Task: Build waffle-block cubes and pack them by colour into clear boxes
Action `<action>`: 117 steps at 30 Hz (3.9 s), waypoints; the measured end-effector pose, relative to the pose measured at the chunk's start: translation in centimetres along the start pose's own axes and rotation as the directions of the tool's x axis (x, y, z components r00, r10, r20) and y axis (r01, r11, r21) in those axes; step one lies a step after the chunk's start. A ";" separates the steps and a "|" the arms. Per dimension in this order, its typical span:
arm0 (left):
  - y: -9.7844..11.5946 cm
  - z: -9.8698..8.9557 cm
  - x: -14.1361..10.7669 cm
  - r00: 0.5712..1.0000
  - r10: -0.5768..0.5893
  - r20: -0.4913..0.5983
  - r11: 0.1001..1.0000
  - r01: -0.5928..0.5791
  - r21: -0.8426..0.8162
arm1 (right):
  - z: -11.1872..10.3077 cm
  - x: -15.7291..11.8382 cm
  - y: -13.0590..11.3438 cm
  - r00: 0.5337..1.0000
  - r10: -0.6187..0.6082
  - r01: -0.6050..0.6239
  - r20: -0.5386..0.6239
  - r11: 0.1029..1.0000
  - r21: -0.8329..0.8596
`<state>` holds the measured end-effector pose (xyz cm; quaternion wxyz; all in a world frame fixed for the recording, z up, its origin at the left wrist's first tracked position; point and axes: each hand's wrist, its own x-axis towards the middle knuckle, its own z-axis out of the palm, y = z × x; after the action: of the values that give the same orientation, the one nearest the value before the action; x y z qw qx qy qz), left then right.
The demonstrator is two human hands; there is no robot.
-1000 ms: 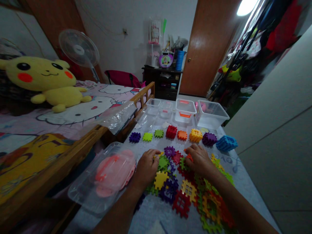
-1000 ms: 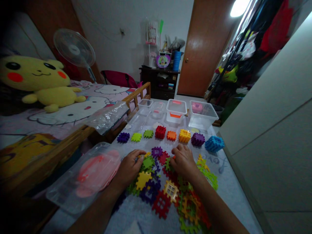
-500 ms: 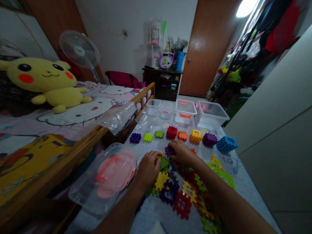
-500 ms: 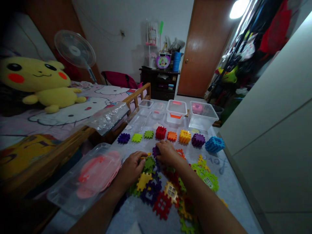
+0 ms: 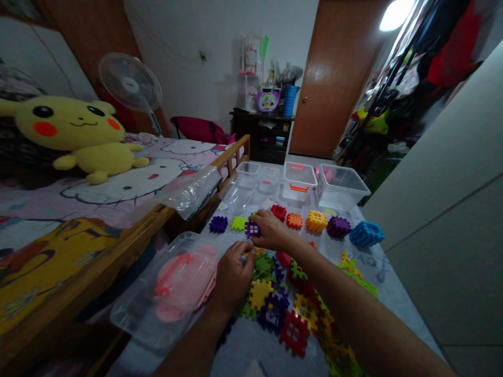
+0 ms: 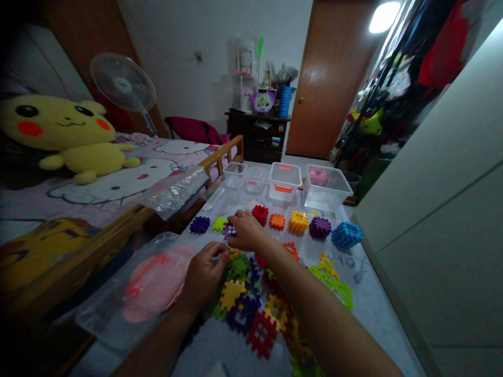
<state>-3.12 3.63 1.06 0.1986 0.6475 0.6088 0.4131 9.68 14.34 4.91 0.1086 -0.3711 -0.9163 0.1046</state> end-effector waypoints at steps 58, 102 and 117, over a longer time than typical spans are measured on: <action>-0.4 0.0 -0.1 0.971 -0.238 0.000 0.900 0.220 -0.377 | -3.4 -13.7 3.4 0.978 0.208 -0.208 0.014 0.972 0.108; 2.8 0.7 0.5 0.928 -0.040 0.371 0.907 -0.122 0.402 | 2.5 -17.1 3.1 0.929 0.308 -0.279 -0.207 0.947 0.157; 1.7 2.7 3.4 0.892 0.086 0.444 0.954 -0.202 0.221 | 2.2 -16.5 2.0 0.945 0.235 -0.194 -0.226 0.963 0.187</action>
<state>-0.28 7.24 1.82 0.2090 0.7866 0.5489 0.1903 21.95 3.94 0.21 0.2393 -0.4689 -0.8381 0.1433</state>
